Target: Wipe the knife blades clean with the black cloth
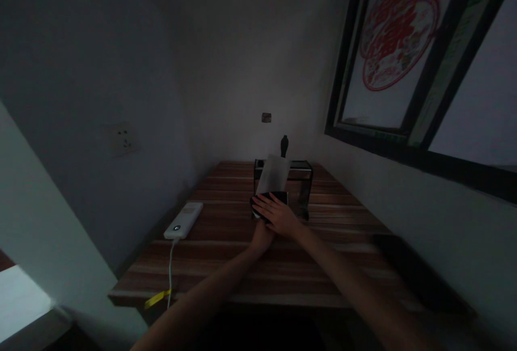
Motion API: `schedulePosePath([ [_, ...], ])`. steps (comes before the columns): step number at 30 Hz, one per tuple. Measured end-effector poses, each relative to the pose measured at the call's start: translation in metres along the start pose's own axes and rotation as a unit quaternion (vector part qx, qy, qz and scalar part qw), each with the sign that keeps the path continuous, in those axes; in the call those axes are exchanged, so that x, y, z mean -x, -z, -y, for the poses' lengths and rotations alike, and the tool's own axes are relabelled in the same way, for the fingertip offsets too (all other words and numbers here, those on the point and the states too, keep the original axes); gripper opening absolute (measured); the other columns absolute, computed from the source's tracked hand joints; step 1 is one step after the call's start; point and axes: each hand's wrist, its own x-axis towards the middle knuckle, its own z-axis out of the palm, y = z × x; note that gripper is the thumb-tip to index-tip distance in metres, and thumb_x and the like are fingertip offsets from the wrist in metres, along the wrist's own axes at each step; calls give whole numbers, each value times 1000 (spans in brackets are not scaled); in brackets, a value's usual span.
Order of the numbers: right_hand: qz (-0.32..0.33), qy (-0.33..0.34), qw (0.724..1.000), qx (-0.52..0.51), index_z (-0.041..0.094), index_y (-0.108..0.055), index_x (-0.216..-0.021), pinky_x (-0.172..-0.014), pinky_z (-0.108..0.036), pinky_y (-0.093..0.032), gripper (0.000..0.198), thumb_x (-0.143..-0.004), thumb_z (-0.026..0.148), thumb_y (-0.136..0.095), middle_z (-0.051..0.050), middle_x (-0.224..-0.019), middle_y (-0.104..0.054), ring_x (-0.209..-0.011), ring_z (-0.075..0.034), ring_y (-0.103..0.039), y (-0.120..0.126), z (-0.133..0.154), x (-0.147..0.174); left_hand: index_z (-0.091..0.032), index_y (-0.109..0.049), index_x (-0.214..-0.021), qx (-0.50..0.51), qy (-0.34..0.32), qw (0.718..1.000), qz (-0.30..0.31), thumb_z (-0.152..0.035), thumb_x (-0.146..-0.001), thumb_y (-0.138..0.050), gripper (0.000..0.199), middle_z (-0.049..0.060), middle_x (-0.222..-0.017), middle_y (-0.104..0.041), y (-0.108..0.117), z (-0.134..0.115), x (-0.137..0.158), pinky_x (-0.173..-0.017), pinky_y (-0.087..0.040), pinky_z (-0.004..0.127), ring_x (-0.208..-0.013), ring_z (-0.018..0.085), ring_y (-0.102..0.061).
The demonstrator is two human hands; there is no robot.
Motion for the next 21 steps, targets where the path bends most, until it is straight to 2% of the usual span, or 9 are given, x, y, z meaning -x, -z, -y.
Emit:
schedulePosePath([
  [3, -15, -15, 1000, 12, 14, -26, -136, -109, -43, -13, 67, -75, 20, -53, -8, -143, -24, -134, -19, -14, 2, -5, -5, -9, -59, -98, -11, -37, 999, 24, -9, -71, -55, 28, 14, -104, -62, 3, 1, -1, -88, -43, 34, -102, 24, -55],
  [9, -47, -33, 998, 36, 15, -24, -137, -109, -46, -12, 65, -77, 20, -49, -7, -144, -24, -134, -20, -12, 10, -24, -17, -10, -53, -101, -12, -58, 997, 48, -7, -72, -48, 30, 12, -103, -62, 4, -1, -1, -85, -42, 32, -95, 21, -58],
  [12, -58, -42, 996, 43, 15, -24, -137, -109, -46, -12, 65, -77, 21, -50, -7, -144, -24, -134, -20, -12, 18, -37, -23, -11, -50, -105, -3, -61, 997, 46, -11, -74, -49, 31, 11, -103, -62, 4, -1, 0, -85, -42, 30, -95, 19, -57],
  [17, -79, -60, 994, 52, 16, -23, -137, -109, -47, -13, 68, -76, 21, -52, -6, -144, -23, -134, -20, -12, 31, -58, -34, -13, -53, -97, -19, -48, 998, 44, -23, -78, -49, 21, 7, -93, -63, 5, -2, 1, -79, -43, 28, -85, 16, -58],
  [21, -94, -76, 991, 53, 17, -24, -137, -109, -48, -12, 67, -76, 20, -52, -6, -145, -22, -134, -20, -12, 40, -70, -41, -13, -52, -99, -23, -49, 998, 37, -27, -78, -51, 26, 8, -92, -63, 5, -4, 2, -77, -43, 28, -84, 17, -58],
])
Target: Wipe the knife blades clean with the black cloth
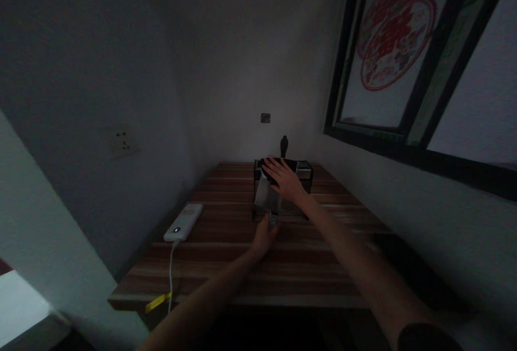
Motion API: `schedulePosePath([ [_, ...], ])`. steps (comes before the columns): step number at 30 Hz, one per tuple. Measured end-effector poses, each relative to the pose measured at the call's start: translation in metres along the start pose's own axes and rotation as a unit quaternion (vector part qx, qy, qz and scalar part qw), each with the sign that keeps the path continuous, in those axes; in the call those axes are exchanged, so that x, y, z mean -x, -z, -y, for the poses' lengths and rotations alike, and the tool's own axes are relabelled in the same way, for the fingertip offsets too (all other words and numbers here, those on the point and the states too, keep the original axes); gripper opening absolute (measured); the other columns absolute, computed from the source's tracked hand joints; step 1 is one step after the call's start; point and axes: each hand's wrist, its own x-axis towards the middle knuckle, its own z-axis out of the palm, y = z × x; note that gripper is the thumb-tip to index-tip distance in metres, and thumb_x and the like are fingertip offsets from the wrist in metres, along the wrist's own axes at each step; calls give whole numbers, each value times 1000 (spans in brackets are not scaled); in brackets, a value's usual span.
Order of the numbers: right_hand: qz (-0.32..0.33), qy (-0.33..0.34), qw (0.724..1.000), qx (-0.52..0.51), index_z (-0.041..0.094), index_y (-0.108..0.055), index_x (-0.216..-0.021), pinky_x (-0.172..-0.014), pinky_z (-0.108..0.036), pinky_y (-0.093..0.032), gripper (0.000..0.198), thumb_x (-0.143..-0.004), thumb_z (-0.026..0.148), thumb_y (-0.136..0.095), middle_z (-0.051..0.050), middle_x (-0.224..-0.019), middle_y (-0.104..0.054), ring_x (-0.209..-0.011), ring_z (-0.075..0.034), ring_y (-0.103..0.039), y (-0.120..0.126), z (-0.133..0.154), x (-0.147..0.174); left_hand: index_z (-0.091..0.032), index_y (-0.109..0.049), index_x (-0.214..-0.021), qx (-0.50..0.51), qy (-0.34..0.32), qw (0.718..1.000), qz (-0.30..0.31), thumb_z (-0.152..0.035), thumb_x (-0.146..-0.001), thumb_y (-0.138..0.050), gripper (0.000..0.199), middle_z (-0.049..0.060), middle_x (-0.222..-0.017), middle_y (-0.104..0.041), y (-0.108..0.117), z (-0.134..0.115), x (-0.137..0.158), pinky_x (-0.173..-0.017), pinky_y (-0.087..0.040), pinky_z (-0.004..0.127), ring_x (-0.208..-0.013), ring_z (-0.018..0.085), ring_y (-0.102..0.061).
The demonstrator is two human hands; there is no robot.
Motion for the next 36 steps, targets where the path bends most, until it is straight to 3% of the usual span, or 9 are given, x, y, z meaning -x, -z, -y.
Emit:
schedulePosePath([
  [10, -32, -67, 997, 16, 17, -23, -137, -110, -47, -9, 62, -80, 21, -46, -6, -145, -21, -134, -19, -11, 2, -1, -13, -14, -53, -95, -3, -4, 1000, 4, -26, -78, -49, 21, 4, -82, -62, 0, 4, -1, -72, -43, 26, -75, 15, -56],
  [14, -40, -82, 996, 14, 18, -22, -138, -109, -47, -8, 60, -82, 21, -43, -5, -145, -22, -134, -18, -10, -1, 5, -11, -14, -53, -98, 11, -9, 1000, 5, -25, -78, -50, 23, 5, -89, -63, -1, 5, -1, -76, -43, 27, -81, 16, -56],
  [20, -26, -72, 997, 6, 18, -22, -138, -109, -48, -7, 61, -81, 20, -45, -5, -145, -20, -135, -18, -8, -5, 20, 2, -13, -53, -100, 18, 4, 1000, 14, -24, -79, -49, 24, 6, -91, -63, 1, -1, 1, -77, -44, 27, -82, 15, -57],
  [28, 19, -38, 999, -10, 18, -20, -138, -109, -48, -9, 65, -79, 19, -48, -6, -145, -21, -134, -19, -9, -19, 52, 32, -11, -52, -107, 33, -16, 999, 8, -10, -73, -50, 34, 12, -106, -62, 0, 2, -2, -87, -42, 32, -98, 19, -57],
  [34, 56, -6, 998, -20, 16, -23, -137, -109, -47, -10, 66, -77, 20, -51, -5, -144, -22, -134, -20, -10, -25, 74, 52, -10, -62, -82, 21, 18, 1000, 9, -8, -70, -51, 17, 14, -90, -66, -9, 19, -5, -79, -46, 36, -87, 23, -61],
  [36, 62, 2, 998, -33, 16, -24, -137, -109, -47, -11, 64, -78, 20, -50, -5, -144, -24, -134, -19, -12, -26, 78, 56, -11, -63, -83, 36, 39, 998, -18, -6, -70, -49, 19, 14, -94, -65, -14, 24, -7, -81, -45, 37, -91, 23, -60],
])
